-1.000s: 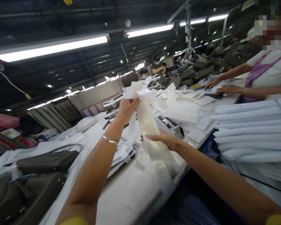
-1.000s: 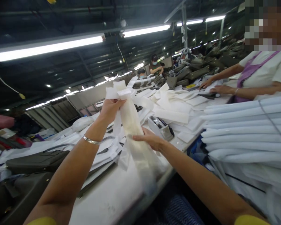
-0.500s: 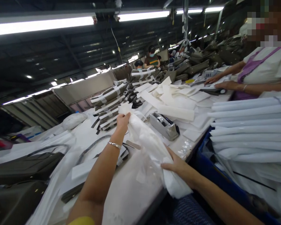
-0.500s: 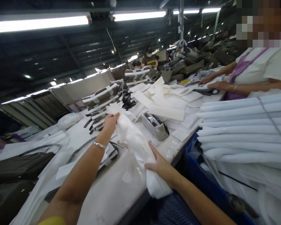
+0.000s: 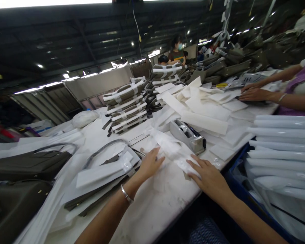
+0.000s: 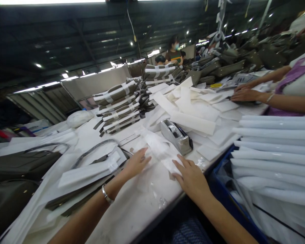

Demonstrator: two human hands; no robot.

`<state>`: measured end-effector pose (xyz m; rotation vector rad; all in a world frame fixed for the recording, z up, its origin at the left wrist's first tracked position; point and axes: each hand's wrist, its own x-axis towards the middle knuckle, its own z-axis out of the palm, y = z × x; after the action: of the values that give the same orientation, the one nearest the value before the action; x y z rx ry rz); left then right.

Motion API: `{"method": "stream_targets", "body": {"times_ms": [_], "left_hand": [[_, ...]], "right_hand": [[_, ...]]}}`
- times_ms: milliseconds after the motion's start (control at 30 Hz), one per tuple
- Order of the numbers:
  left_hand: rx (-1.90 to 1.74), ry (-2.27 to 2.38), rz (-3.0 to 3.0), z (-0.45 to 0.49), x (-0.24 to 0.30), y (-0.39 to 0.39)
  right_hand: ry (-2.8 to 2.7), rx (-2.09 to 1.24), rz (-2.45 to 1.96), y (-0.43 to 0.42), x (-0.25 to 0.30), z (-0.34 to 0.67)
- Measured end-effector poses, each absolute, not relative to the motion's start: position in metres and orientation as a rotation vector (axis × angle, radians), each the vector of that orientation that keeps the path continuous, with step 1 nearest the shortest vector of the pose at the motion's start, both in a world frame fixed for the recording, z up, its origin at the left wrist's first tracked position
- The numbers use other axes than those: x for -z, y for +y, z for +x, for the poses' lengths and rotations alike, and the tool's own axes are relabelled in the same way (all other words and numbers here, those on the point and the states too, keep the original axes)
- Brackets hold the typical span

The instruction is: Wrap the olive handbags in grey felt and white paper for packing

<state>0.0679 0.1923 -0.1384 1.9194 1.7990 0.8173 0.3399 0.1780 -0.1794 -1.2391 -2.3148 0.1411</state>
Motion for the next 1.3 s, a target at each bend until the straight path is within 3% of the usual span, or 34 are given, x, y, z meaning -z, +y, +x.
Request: {"method": "stream_targets", "body": {"times_ms": [167,367,500,800,1000,1300], "left_hand": [[-0.684,1.745,1.872,0.110,0.151,0.154],[-0.413,1.499,1.906,0.094,0.094,0.152],[-0.587,1.743,1.971,0.056,0.074,0.193],[-0.679,2.176,2.009,0.027,0.108,0.311],[-0.482,2.271,1.976,0.016,0.133,0.340],[-0.416,2.298,2.014,-0.003,0.125,0.374]], "right_hand": [[-2.318,-0.301,-1.081,0.191,0.175,0.319],[-2.344,-0.118,-1.198,0.189,0.130,0.327],[-2.385,-0.139,-0.968,0.212,0.105,0.288],[-2.619,-0.212,-1.306,0.294,0.161,0.204],[-2.583,-0.230,-1.282,0.295,0.176,0.209],[-2.539,-0.290,-1.315,0.294,0.176,0.207]]}}
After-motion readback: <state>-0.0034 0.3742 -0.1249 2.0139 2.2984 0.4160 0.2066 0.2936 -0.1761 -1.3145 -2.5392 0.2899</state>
